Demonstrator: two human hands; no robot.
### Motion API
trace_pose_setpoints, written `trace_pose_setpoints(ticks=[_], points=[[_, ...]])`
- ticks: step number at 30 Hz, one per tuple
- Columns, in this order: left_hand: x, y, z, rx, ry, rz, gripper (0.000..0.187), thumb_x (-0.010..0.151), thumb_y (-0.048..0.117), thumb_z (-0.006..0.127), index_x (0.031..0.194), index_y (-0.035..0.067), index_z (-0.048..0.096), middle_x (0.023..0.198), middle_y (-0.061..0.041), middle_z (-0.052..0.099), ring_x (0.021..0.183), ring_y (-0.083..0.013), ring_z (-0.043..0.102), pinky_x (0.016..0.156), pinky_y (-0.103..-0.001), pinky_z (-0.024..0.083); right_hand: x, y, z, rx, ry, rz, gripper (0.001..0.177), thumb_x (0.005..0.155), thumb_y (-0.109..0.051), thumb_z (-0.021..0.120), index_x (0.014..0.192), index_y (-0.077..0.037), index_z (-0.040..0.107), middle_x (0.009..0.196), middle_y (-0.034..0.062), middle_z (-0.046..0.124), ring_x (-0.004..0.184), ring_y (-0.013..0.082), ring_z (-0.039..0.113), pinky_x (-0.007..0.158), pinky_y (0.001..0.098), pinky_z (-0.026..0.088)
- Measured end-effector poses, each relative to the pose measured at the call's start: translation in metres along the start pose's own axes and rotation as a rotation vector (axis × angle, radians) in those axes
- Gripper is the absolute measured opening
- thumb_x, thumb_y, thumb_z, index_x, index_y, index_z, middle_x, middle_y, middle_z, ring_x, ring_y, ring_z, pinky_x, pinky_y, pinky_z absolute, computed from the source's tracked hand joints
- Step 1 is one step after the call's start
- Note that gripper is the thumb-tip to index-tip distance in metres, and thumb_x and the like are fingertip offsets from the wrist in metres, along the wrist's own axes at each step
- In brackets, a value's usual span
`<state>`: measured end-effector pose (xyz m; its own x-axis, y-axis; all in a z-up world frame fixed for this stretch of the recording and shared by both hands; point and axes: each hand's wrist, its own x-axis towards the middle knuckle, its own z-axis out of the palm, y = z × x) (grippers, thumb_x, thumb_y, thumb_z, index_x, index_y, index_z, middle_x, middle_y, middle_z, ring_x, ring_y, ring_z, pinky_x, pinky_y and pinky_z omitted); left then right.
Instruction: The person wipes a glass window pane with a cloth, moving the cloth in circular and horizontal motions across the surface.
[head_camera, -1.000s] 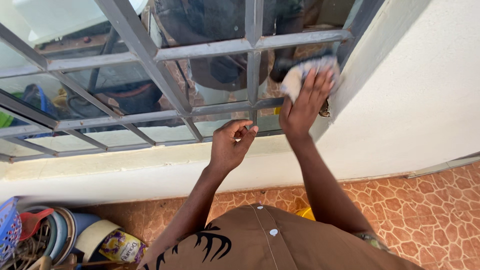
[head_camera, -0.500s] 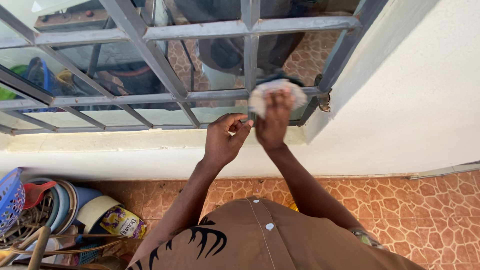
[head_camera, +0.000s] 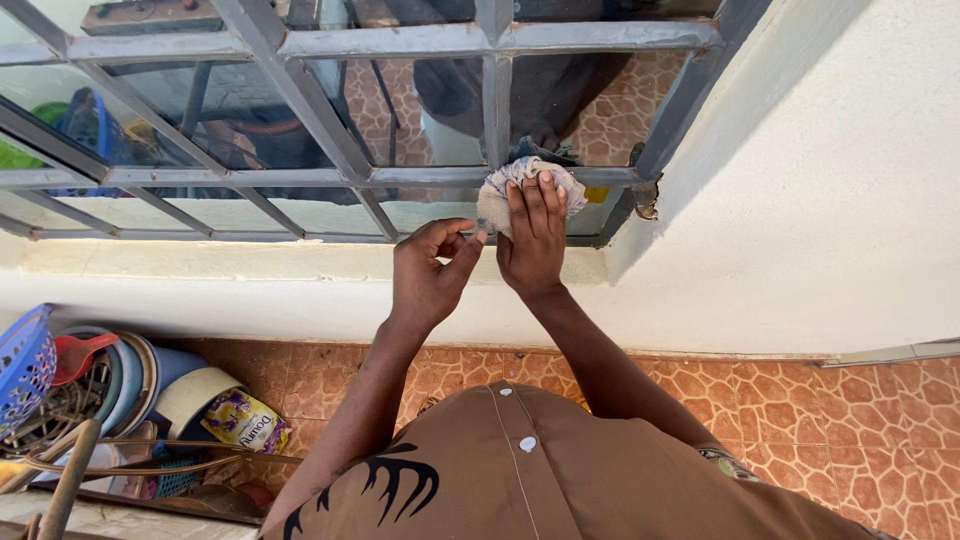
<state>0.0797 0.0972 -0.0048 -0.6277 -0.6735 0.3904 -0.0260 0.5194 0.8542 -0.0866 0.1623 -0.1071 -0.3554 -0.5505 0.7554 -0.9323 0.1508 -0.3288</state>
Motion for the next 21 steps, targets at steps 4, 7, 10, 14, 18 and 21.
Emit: trace_pose_setpoints(ticks=[4,7,10,14,18,21], points=[[-0.001,0.002,0.003,-0.001,0.02,0.072,0.029,0.096,0.019,0.076,0.114,-0.004,0.072,0.084,-0.006,0.072,0.074,-0.0085,0.068,0.069,-0.026,0.059,0.004,0.016,-0.027,-0.036,0.031,0.051,0.06,0.1,-0.021,0.057,0.153,0.002,0.043,0.159,0.0262,0.042,0.156,0.042,0.031,0.13,0.0617,0.011],[-0.003,0.0,0.006,0.002,0.024,-0.05,0.03,0.096,0.02,0.076,0.114,-0.003,0.073,0.079,-0.008,0.071,0.07,-0.0094,0.066,0.066,-0.027,0.058,0.008,0.017,-0.047,-0.013,0.198,0.229,0.068,0.106,-0.021,0.053,0.16,0.011,0.027,0.166,0.0368,0.024,0.16,0.0506,0.019,0.132,0.0614,0.009],[-0.005,-0.001,0.017,-0.032,0.02,-0.074,0.03,0.096,0.02,0.076,0.114,-0.004,0.072,0.081,-0.009,0.072,0.071,-0.0105,0.065,0.065,-0.027,0.058,0.024,0.01,-0.052,-0.007,0.135,0.267,0.072,0.107,-0.022,0.052,0.16,0.014,0.018,0.166,0.0399,0.016,0.16,0.0535,0.01,0.131,0.0627,0.005],[-0.003,0.005,0.032,-0.005,0.014,0.029,0.03,0.096,0.02,0.075,0.114,-0.004,0.072,0.087,-0.008,0.074,0.075,-0.0095,0.069,0.07,-0.026,0.06,0.051,0.018,-0.06,-0.014,0.194,0.194,0.073,0.11,-0.024,0.049,0.162,0.013,0.013,0.169,0.0391,0.012,0.163,0.0516,0.005,0.132,0.0607,0.004],[-0.005,0.007,0.037,0.007,-0.003,0.018,0.03,0.096,0.021,0.075,0.113,-0.003,0.073,0.087,-0.009,0.074,0.075,-0.0098,0.07,0.067,-0.026,0.06,0.037,0.018,-0.049,-0.054,0.178,0.197,0.076,0.109,-0.03,0.048,0.161,0.013,0.013,0.166,0.0397,0.01,0.16,0.0528,0.004,0.132,0.0618,0.004],[-0.012,0.005,0.035,0.018,0.015,-0.001,0.031,0.097,0.022,0.075,0.114,-0.003,0.073,0.083,-0.009,0.072,0.072,-0.01,0.068,0.067,-0.026,0.059,0.018,0.017,-0.05,-0.053,0.089,0.166,0.076,0.111,-0.033,0.047,0.161,0.014,0.012,0.167,0.039,0.008,0.159,0.0533,0.003,0.131,0.0624,0.003]])
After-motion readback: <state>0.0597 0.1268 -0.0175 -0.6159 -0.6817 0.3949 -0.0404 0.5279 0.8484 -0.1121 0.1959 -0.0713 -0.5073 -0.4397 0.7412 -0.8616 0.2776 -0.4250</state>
